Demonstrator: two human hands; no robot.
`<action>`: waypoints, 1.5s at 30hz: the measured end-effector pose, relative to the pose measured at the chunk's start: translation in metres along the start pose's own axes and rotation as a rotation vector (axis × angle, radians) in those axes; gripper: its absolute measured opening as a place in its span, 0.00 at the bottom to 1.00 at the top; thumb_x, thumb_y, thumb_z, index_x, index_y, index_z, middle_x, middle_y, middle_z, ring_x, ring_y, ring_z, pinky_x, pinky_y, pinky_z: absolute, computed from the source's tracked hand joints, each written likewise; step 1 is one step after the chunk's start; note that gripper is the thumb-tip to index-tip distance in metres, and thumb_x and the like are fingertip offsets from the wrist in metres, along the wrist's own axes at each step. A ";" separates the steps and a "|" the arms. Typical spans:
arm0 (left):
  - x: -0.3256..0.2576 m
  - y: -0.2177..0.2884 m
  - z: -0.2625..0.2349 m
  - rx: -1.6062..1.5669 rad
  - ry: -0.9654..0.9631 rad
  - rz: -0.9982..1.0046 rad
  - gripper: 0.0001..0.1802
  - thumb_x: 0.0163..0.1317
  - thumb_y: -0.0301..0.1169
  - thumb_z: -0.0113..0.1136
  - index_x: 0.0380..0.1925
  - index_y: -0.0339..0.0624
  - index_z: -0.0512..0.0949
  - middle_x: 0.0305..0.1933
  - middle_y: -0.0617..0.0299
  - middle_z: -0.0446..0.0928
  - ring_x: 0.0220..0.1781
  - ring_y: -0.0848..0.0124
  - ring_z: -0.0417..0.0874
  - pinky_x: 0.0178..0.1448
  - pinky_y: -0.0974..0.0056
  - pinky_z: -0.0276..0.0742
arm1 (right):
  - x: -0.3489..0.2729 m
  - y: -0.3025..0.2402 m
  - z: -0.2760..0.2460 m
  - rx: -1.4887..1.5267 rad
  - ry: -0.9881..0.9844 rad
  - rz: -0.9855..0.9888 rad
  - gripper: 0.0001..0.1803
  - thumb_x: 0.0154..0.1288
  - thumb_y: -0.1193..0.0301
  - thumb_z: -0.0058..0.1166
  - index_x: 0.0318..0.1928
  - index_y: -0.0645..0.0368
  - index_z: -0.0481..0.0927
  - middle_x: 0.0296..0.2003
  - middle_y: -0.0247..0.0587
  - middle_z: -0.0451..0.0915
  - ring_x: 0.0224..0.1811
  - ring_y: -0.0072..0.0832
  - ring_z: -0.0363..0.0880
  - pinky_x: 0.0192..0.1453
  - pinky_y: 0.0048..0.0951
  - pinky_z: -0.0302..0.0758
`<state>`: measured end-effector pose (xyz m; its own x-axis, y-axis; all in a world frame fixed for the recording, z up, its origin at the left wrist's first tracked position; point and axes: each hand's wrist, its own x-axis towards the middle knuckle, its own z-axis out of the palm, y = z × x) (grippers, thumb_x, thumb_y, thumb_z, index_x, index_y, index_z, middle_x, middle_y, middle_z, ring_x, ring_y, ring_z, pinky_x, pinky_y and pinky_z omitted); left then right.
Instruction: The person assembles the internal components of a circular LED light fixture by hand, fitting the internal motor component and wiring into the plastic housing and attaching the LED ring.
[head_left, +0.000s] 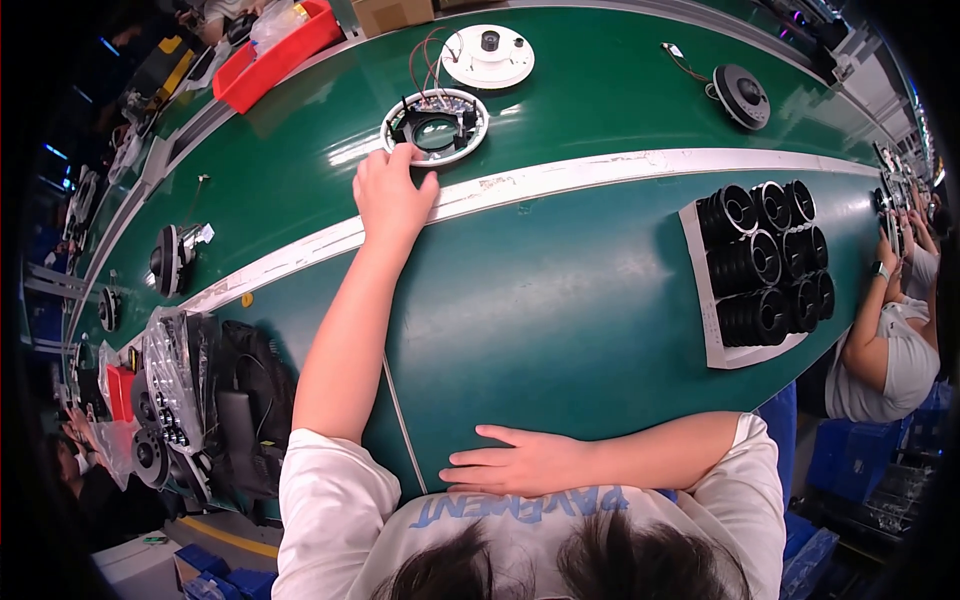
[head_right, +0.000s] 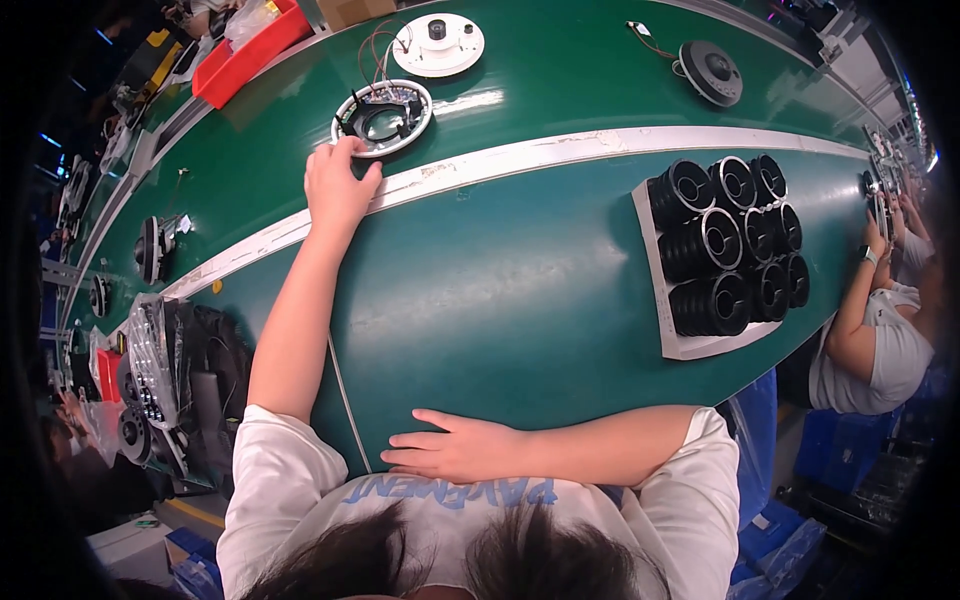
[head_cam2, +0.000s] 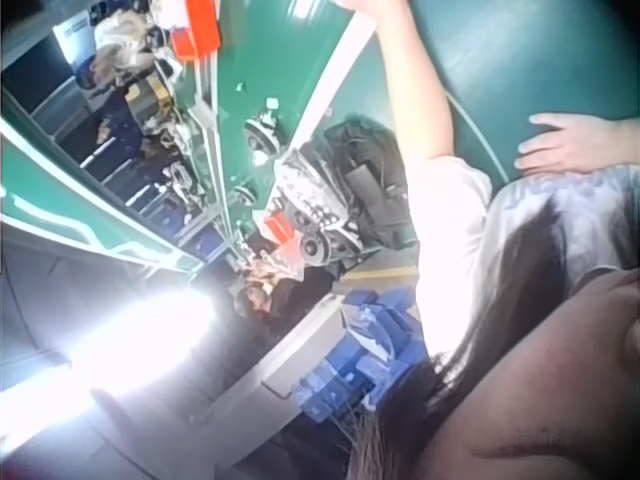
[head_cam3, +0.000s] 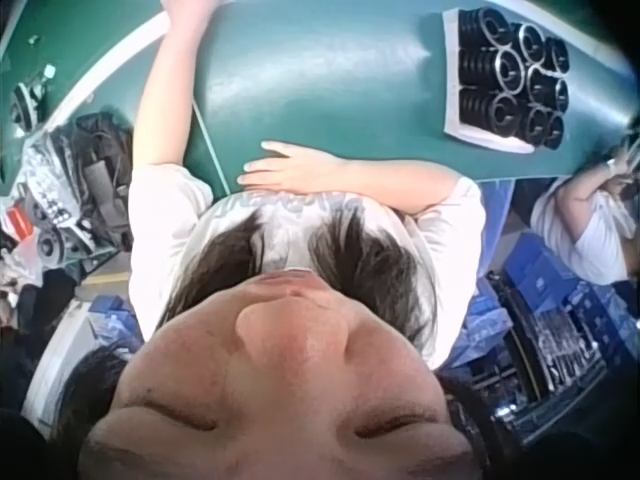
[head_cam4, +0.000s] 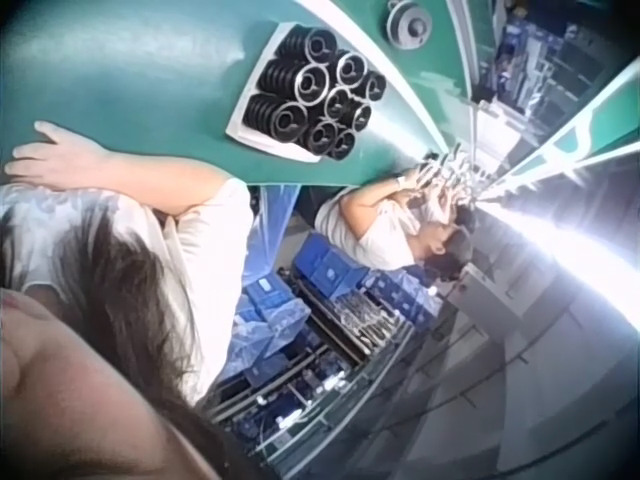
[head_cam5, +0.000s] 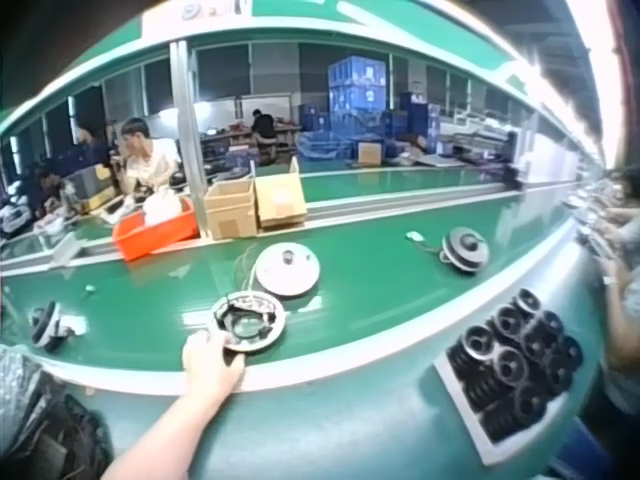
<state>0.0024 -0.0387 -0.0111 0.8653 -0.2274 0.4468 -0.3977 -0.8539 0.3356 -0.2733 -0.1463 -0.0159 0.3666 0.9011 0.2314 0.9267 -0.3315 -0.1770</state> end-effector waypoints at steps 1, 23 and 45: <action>0.000 -0.002 -0.001 0.037 0.034 -0.003 0.13 0.41 0.33 0.63 0.30 0.49 0.75 0.33 0.59 0.69 0.43 0.61 0.70 0.49 0.58 0.65 | 0.000 0.000 0.000 0.000 0.001 0.000 0.31 0.55 0.59 0.44 0.61 0.47 0.62 0.62 0.26 0.58 0.65 0.24 0.53 0.68 0.41 0.47; 0.014 0.025 -0.067 0.066 0.769 0.619 0.16 0.33 0.27 0.64 0.27 0.52 0.71 0.36 0.70 0.74 0.45 0.67 0.73 0.55 0.59 0.58 | 0.004 0.004 -0.002 0.129 0.018 -0.009 0.30 0.54 0.60 0.45 0.60 0.47 0.62 0.62 0.30 0.58 0.65 0.26 0.53 0.68 0.43 0.47; -0.043 0.046 -0.257 0.353 0.652 1.245 0.08 0.53 0.23 0.50 0.28 0.47 0.62 0.33 0.62 0.81 0.50 0.65 0.77 0.60 0.56 0.65 | 0.001 0.080 -0.204 0.593 0.819 0.366 0.20 0.59 0.66 0.47 0.50 0.63 0.72 0.41 0.40 0.75 0.47 0.23 0.70 0.49 0.24 0.67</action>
<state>-0.1318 0.0517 0.1978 -0.3073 -0.7270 0.6140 -0.5965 -0.3555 -0.7195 -0.1822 -0.2292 0.1651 0.7621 0.2400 0.6013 0.6417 -0.1562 -0.7509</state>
